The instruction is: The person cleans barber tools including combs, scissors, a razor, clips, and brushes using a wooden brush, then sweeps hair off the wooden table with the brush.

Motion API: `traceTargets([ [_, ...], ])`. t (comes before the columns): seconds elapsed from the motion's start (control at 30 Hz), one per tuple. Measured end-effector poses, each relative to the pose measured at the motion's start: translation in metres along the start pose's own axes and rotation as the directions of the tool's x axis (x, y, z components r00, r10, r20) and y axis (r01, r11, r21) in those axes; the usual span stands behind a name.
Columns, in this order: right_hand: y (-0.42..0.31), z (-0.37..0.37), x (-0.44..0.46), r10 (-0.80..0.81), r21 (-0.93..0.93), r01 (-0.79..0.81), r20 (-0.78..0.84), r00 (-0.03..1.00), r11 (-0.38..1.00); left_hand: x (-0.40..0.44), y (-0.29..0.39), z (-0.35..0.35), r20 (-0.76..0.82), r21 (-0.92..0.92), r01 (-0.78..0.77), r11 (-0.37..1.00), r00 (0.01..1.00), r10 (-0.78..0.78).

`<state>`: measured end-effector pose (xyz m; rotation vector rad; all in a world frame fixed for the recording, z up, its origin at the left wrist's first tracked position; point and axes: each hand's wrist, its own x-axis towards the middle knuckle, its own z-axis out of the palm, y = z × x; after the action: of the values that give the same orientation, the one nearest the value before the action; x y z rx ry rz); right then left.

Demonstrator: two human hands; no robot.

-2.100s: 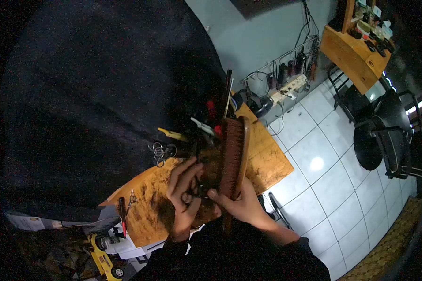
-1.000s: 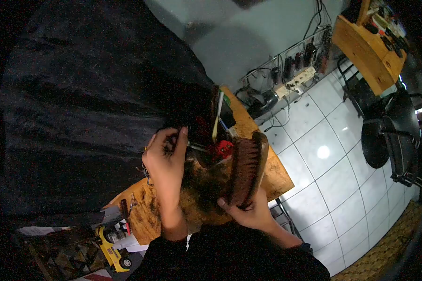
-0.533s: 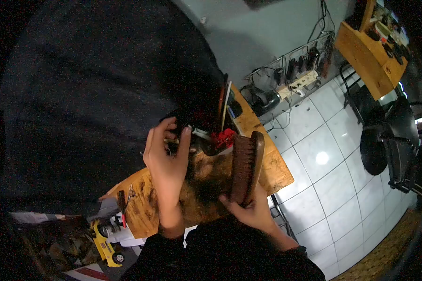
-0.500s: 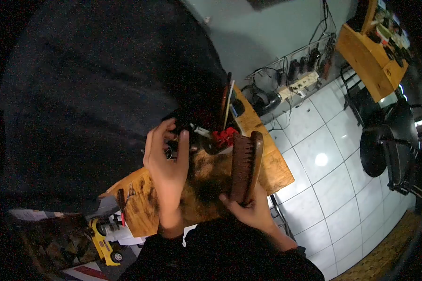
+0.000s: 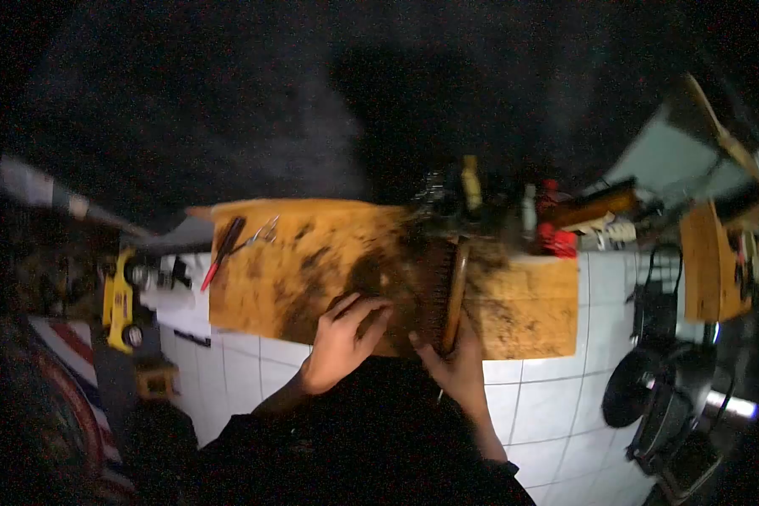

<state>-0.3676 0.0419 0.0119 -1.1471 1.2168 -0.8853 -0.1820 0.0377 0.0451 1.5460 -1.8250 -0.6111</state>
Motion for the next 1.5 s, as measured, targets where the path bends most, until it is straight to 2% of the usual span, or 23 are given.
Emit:
traceTargets([
  [0.1, 0.004, 0.033, 0.01, -0.058, -0.178, 0.081, 0.133, 0.989, 0.981, -0.026, -0.028, -0.025, -0.058, -0.031, 0.135, 0.99, 0.989, -0.136],
  [0.2, -0.02, 0.072, 0.011, 0.136, -0.354, -0.049, 0.226, 0.965, 0.934, -0.049, -0.06, -0.052, -0.154, -0.058, 0.147, 0.987, 0.976, -0.155],
  [0.3, -0.006, 0.117, 0.016, -0.04, -0.38, 0.157, 0.298, 0.954, 0.912, -0.072, -0.098, -0.076, -0.252, 0.009, 0.186, 0.983, 0.951, -0.177],
  [0.33, -0.015, 0.134, 0.014, 0.017, -0.413, 0.115, 0.303, 0.953, 0.904, -0.078, -0.107, -0.086, -0.264, 0.014, 0.226, 0.974, 0.94, -0.215],
  [0.47, 0.003, 0.186, 0.023, -0.117, -0.373, 0.267, 0.377, 0.919, 0.889, -0.09, -0.16, -0.116, -0.315, -0.026, 0.3, 0.954, 0.903, -0.292],
  [0.5, 0.002, 0.199, 0.03, -0.164, -0.442, 0.32, 0.357, 0.92, 0.838, -0.09, -0.172, -0.124, -0.309, -0.035, 0.321, 0.946, 0.897, -0.316],
  [0.53, -0.002, 0.213, 0.039, -0.211, -0.51, 0.366, 0.336, 0.918, 0.779, -0.088, -0.188, -0.132, -0.351, -0.011, 0.218, 0.976, 0.913, -0.208],
  [0.57, -0.006, 0.226, 0.048, -0.257, -0.577, 0.401, 0.317, 0.913, 0.712, -0.088, -0.196, -0.141, -0.319, -0.021, 0.242, 0.97, 0.918, -0.236],
  [0.6, -0.012, 0.243, 0.058, -0.142, -0.634, 0.259, 0.23, 0.963, 0.729, -0.088, -0.202, -0.149, -0.287, -0.031, 0.267, 0.963, 0.921, -0.265],
  [0.63, -0.014, 0.254, 0.07, -0.245, -0.699, 0.371, 0.279, 0.929, 0.612, -0.089, -0.21, -0.156, -0.258, -0.039, 0.294, 0.955, 0.92, -0.294],
  [0.67, -0.021, 0.267, 0.081, -0.182, -0.734, 0.34, 0.289, 0.94, 0.588, -0.093, -0.227, -0.153, -0.293, -0.039, 0.248, 0.968, 0.923, -0.248],
  [0.7, -0.029, 0.28, 0.093, -0.12, -0.766, 0.311, 0.296, 0.948, 0.562, -0.095, -0.23, -0.161, -0.247, -0.007, 0.285, 0.959, 0.928, -0.277],
  [0.77, -0.029, 0.301, 0.123, -0.337, -0.724, 0.565, 0.458, 0.823, 0.395, -0.097, -0.232, -0.178, -0.148, 0.062, 0.347, 0.936, 0.93, -0.335],
  [0.8, -0.026, 0.311, 0.135, -0.415, -0.687, 0.666, 0.537, 0.735, 0.291, -0.101, -0.243, -0.175, -0.181, -0.003, 0.303, 0.953, 0.937, -0.299],
  [0.9, -0.02, 0.336, 0.164, -0.335, -0.69, 0.677, 0.594, 0.732, 0.256, -0.109, -0.254, -0.186, -0.098, -0.079, 0.321, 0.944, 0.939, -0.328],
  [0.93, -0.011, 0.342, 0.173, -0.411, -0.664, 0.73, 0.627, 0.662, 0.162, -0.111, -0.26, -0.187, -0.098, -0.127, 0.301, 0.945, 0.944, -0.314],
  [1.03, -0.011, 0.346, 0.183, -0.355, -0.674, 0.728, 0.655, 0.667, 0.125, -0.119, -0.272, -0.188, -0.088, -0.244, 0.253, 0.936, 0.956, -0.281],
  [1.1, -0.022, 0.347, 0.175, -0.195, -0.767, 0.639, 0.618, 0.762, 0.066, -0.123, -0.277, -0.192, -0.072, -0.288, 0.222, 0.932, 0.965, -0.252],
  [1.17, -0.026, 0.343, 0.175, -0.122, -0.792, 0.611, 0.606, 0.786, 0.001, -0.122, -0.279, -0.2, -0.021, -0.31, 0.226, 0.924, 0.969, -0.244],
  [1.2, -0.028, 0.34, 0.175, -0.145, -0.741, 0.67, 0.668, 0.73, -0.037, -0.122, -0.28, -0.202, 0.005, -0.32, 0.227, 0.92, 0.971, -0.238],
  [1.3, -0.028, 0.332, 0.17, -0.171, -0.732, 0.676, 0.68, 0.713, -0.088, -0.119, -0.281, -0.193, 0.095, -0.416, 0.282, 0.864, 0.959, -0.267],
  [1.4, -0.023, 0.32, 0.164, -0.042, -0.803, 0.596, 0.596, 0.802, -0.012, -0.104, -0.272, -0.198, 0.326, -0.474, 0.431, 0.768, 0.896, -0.301],
  [1.5, -0.052, 0.321, 0.136, 0.039, -0.903, 0.422, 0.426, 0.904, 0.076, -0.107, -0.288, -0.139, 0.194, -0.842, 0.249, 0.479, 0.968, -0.16],
])
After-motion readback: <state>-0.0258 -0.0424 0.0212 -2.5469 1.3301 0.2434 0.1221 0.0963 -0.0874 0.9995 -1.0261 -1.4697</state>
